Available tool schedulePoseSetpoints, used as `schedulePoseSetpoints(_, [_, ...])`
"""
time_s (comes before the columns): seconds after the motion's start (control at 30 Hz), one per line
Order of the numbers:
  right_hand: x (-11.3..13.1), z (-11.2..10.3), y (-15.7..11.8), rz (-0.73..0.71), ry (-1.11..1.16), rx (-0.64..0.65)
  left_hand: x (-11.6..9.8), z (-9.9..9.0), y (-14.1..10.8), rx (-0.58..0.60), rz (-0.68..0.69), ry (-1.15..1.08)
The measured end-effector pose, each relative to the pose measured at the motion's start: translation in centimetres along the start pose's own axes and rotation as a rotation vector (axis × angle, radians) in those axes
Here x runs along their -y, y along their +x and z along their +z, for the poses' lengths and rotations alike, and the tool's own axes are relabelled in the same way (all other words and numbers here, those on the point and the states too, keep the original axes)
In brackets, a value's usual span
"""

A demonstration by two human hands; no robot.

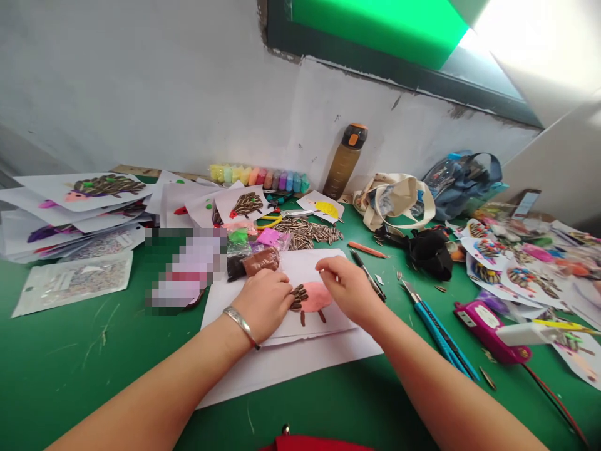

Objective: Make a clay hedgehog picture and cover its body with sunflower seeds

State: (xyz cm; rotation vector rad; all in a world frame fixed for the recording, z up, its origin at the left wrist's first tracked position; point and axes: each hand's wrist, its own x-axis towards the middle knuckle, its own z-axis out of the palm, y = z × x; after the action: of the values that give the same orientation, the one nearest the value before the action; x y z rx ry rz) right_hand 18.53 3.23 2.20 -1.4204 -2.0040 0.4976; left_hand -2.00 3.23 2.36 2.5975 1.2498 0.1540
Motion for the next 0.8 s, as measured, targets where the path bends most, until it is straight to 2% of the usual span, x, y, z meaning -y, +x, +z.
schedulePoseSetpoints(0.13, [1.4, 0.4, -2.6, 0.089, 0.176, 0.121, 0.1, 0.2, -0.1, -0.015, -0.002, -0.005])
schedulePoseSetpoints(0.33, [2.1, 0.5, -2.9, 0.165, 0.277, 0.166, 0.1, 0.2, 0.1, -0.019, -0.002, -0.018])
schedulePoseSetpoints(0.4, [1.9, 0.7, -2.8, 0.134, 0.275, 0.169, 0.1, 0.1, 0.1, -0.017, -0.008, -0.027])
schedulePoseSetpoints(0.57, [1.3, 1.4, -2.8, -0.002, 0.073, 0.120, 0.2, 0.1, 0.1, -0.020, -0.005, -0.053])
schedulePoseSetpoints(0.8, [1.2, 1.6, -2.6, -0.064, 0.040, 0.130, 0.2, 0.1, 0.2, -0.005, -0.015, -0.057])
